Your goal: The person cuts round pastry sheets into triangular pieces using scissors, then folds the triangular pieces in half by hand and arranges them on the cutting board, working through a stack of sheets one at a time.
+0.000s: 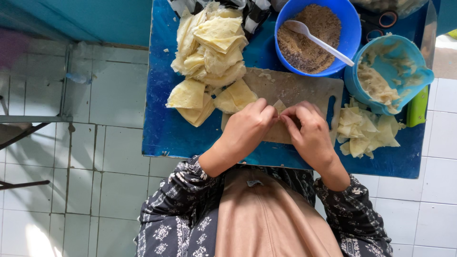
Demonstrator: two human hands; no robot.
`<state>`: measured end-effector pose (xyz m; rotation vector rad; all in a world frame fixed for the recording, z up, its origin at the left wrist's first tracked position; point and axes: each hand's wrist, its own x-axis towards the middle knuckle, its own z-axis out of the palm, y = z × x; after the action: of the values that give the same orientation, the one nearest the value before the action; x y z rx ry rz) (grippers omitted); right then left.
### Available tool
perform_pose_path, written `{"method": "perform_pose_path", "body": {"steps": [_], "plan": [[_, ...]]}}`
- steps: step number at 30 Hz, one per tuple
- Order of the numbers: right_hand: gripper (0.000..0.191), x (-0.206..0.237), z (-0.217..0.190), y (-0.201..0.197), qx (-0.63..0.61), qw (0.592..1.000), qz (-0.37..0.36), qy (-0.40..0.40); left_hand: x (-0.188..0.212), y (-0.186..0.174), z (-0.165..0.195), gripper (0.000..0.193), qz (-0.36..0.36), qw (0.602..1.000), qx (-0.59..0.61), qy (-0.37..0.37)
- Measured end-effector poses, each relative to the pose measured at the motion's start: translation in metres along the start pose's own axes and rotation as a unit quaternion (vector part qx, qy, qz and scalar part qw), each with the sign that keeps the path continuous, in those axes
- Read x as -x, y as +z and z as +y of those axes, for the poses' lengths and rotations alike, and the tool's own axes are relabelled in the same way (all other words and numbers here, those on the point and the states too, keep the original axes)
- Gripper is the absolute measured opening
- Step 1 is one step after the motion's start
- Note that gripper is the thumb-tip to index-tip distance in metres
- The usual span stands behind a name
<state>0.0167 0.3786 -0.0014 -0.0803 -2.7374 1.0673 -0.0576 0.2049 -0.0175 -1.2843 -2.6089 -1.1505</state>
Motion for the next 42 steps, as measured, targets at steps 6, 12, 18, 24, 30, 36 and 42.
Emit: {"method": "perform_pose_path", "body": {"steps": [6, 12, 18, 24, 30, 36, 42], "plan": [[0.01, 0.004, -0.01, 0.001, 0.059, 0.994, 0.038, -0.08, -0.011, 0.006, -0.001, 0.012, -0.03, 0.995, 0.012, -0.099], [0.014, 0.007, -0.012, -0.004, 0.212, 0.957, 0.047, -0.191, -0.006, -0.009, 0.006, 0.01, 0.048, 0.992, 0.082, -0.086], [0.015, 0.01, -0.005, -0.01, 0.186, 0.965, -0.01, -0.183, 0.018, -0.02, 0.015, 0.021, 0.108, 0.992, 0.06, 0.027], [0.018, 0.021, -0.005, -0.007, 0.12, 0.982, -0.017, -0.145, 0.024, -0.011, 0.008, 0.023, 0.05, 0.994, -0.055, 0.083], [0.026, 0.028, -0.006, -0.003, 0.103, 0.98, 0.073, -0.155, 0.018, -0.011, 0.004, 0.02, 0.026, 0.989, -0.101, 0.109], [0.021, 0.024, -0.003, 0.002, 0.157, 0.97, 0.058, -0.177, 0.013, -0.014, 0.009, 0.012, 0.006, 0.997, -0.067, 0.049], [0.021, 0.019, 0.0, -0.003, 0.148, 0.975, 0.011, -0.167, 0.014, -0.011, 0.008, 0.039, 0.065, 0.995, 0.032, 0.062]]}}
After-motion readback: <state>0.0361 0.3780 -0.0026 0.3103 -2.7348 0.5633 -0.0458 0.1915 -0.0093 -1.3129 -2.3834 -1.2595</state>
